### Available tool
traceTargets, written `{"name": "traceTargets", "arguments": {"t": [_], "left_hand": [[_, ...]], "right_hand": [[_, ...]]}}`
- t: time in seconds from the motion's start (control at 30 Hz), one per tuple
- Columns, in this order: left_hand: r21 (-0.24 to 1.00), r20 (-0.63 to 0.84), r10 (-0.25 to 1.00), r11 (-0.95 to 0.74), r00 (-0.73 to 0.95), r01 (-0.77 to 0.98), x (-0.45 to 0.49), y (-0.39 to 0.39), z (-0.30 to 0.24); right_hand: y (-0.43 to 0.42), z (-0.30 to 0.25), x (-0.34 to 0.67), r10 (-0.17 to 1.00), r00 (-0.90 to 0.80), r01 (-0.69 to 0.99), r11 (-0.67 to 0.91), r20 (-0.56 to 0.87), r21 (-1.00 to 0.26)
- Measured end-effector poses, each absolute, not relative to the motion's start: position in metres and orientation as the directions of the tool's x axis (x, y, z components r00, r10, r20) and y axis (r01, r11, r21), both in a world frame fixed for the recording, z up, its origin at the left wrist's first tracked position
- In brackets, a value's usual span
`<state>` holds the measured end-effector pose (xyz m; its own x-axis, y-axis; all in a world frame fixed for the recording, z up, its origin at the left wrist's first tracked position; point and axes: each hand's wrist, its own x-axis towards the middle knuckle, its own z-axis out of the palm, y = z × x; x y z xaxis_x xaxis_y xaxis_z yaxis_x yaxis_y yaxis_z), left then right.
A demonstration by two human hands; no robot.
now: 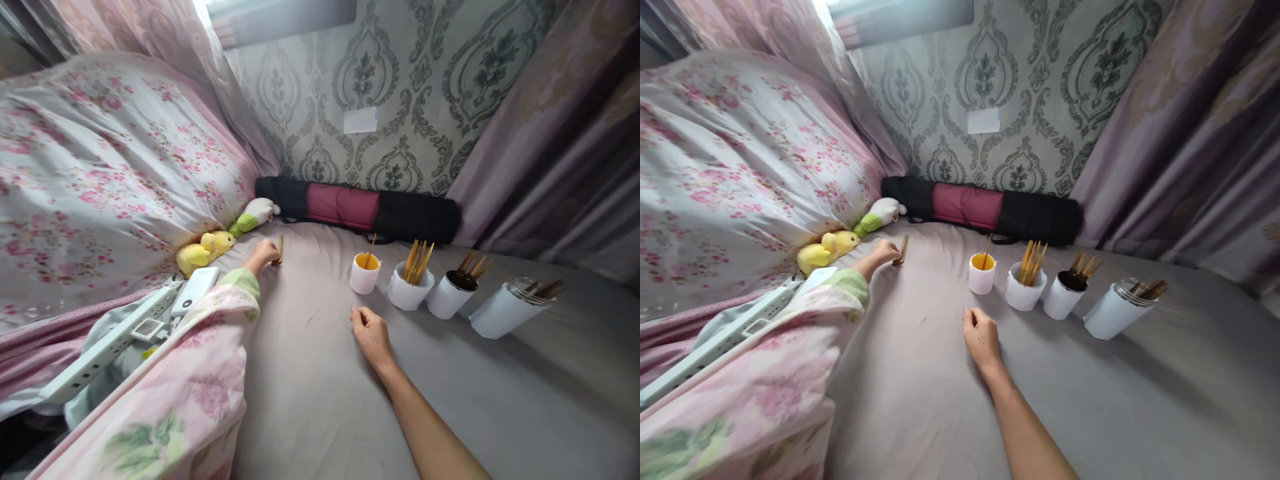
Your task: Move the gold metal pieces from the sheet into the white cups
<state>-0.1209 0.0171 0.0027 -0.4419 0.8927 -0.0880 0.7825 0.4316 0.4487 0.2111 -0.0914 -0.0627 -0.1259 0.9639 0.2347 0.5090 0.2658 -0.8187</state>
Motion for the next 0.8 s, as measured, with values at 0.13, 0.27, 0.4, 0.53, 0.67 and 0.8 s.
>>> {"name": "traceTargets", "arguments": {"t": [0.13,0.27,0.4,0.53,0.67,0.8], "left_hand": [[0.513,-0.118,0.864,0.475,-0.489,0.715,-0.116,0.015,0.006],[0.634,-0.168,0.85,0.481,-0.499,0.605,-0.11,0.012,0.007],[0.751,-0.215,0.838,0.47,-0.502,0.463,-0.105,0.01,0.006],[0.837,-0.254,0.834,0.444,-0.491,0.321,-0.103,0.01,0.004],[0.884,-0.292,0.827,0.425,-0.481,0.193,-0.101,0.012,-0.001],[0.917,-0.326,0.835,0.394,-0.443,0.067,-0.099,0.011,-0.007]], "right_hand": [[-0.091,-0.063,0.211,0.964,-0.127,0.513,0.266,0.234,-0.816],[-0.091,-0.064,0.211,0.963,-0.128,0.505,0.267,0.235,-0.821],[-0.091,-0.064,0.211,0.962,-0.13,0.496,0.272,0.239,-0.825],[-0.092,-0.062,0.211,0.963,-0.135,0.502,0.269,0.233,-0.822],[-0.093,-0.061,0.21,0.963,-0.135,0.499,0.269,0.233,-0.824],[-0.092,-0.062,0.211,0.961,-0.139,0.503,0.277,0.239,-0.819]]}}
